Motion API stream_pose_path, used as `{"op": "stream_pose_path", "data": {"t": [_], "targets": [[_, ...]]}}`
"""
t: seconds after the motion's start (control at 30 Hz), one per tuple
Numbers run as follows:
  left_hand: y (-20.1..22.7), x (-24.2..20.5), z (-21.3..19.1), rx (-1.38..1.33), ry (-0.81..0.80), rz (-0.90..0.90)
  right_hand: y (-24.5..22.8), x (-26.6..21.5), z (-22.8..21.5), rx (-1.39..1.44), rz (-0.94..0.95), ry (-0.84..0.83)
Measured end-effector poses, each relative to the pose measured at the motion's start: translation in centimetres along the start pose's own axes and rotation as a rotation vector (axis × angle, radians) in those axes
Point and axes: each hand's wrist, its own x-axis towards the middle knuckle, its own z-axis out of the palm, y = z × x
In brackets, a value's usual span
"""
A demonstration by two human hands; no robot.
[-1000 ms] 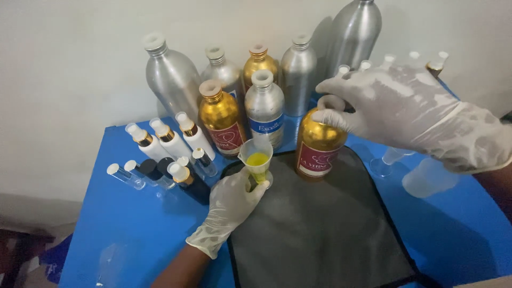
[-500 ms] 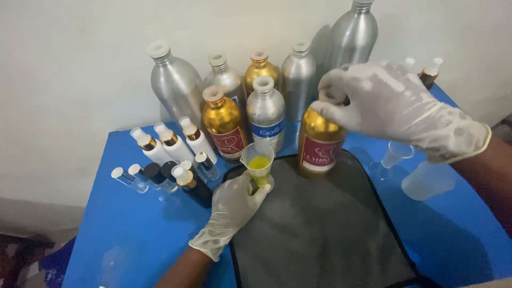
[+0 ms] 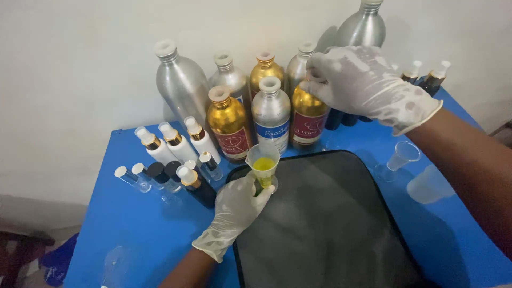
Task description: The person is pouring liquids from larger aluminum and gold bottles into small measuring cups on a table.
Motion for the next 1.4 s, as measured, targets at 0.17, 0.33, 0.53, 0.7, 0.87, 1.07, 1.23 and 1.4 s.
{"op": "stream_pose_path", "data": {"t": [0.17,0.33,0.53,0.7,0.87,1.07,1.23,1.4], "targets": [[0.5,0.2,-0.4,0.010,-0.054,-0.055,0.1,0.5,0.5,-0.023,-0.017,0.006],[0.3,0.1,-0.2,0.030,-0.122,-0.105,0.6,0.9,0.6,-0.014,0.039,-0.055],[0.3,0.2,-0.2,-0.014,-0.053,-0.041,1.0,0.4,0.7,-0.042,0.009,-0.037],[0.8,0.4,-0.8,0.013,-0.133,-0.091,1.6,0.6,1.1,-0.065,0.045,-0.061],[0.2,0.2,-0.1,0.038,-0.103,-0.079,3.0,0.4,2.0,0.016,0.021,-0.037],[0.3,0.1,-0.1,0.022,-0.056,-0.055,2.6,-0.2,2.4,0.048,0.000,0.068],[0.5,0.0,-0.1,0.015,-0.031,-0.052,1.7,-0.5,1.6,0.036,0.056,0.053],[0.9,0.1,-0.6,-0.047,-0.024,-0.074,-0.4,-1.2,-0.2,-0.146,0.026,0.150]]}}
